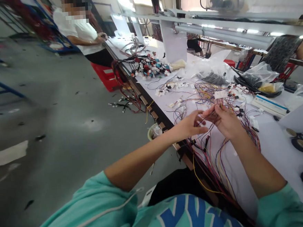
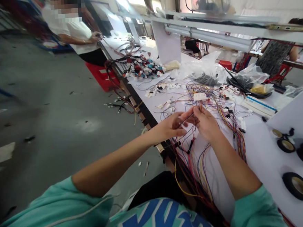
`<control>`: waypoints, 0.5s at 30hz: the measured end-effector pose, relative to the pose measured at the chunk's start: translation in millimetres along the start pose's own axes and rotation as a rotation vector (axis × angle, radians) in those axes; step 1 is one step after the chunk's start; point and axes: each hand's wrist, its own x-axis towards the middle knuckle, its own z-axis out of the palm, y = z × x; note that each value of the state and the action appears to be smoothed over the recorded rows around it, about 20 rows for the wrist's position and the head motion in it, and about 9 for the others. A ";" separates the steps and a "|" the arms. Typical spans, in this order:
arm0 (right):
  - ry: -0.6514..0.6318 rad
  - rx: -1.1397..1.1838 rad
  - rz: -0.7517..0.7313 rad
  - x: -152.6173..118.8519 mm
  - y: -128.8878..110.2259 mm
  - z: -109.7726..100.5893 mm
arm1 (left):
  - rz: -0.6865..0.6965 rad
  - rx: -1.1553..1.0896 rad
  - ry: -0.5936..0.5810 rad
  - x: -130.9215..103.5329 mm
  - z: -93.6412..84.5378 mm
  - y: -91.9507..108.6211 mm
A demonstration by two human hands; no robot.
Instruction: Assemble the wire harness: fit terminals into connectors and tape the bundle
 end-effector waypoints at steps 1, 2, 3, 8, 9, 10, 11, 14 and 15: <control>0.023 0.051 0.019 1.2 -2.6 -1.3 | -0.075 0.015 -0.085 -7.2 0.9 -5.4; 0.052 0.106 0.034 2.6 -4.9 -3.0 | -0.131 0.037 -0.156 -14.7 0.7 -9.6; 0.085 0.161 0.044 4.4 -7.0 -5.4 | -0.168 0.066 -0.213 -22.3 -0.7 -12.4; 0.204 0.234 0.060 16.8 -11.6 -27.1 | -0.204 0.296 -0.167 -56.4 -27.8 -10.7; 0.226 0.229 0.057 19.3 -11.6 -32.0 | -0.218 0.344 -0.126 -62.7 -35.7 -9.2; 0.254 0.235 0.053 21.5 -11.5 -36.5 | -0.237 0.382 -0.095 -69.0 -43.7 -8.0; 0.288 0.248 0.050 23.3 -11.5 -40.5 | -0.252 0.411 -0.061 -75.4 -51.6 -7.0; 0.386 0.313 0.054 26.2 -11.3 -47.7 | -0.293 0.477 0.050 -95.3 -72.0 -6.1; 0.408 0.332 0.059 26.5 -11.1 -48.7 | -0.307 0.502 0.088 -102.1 -77.0 -6.4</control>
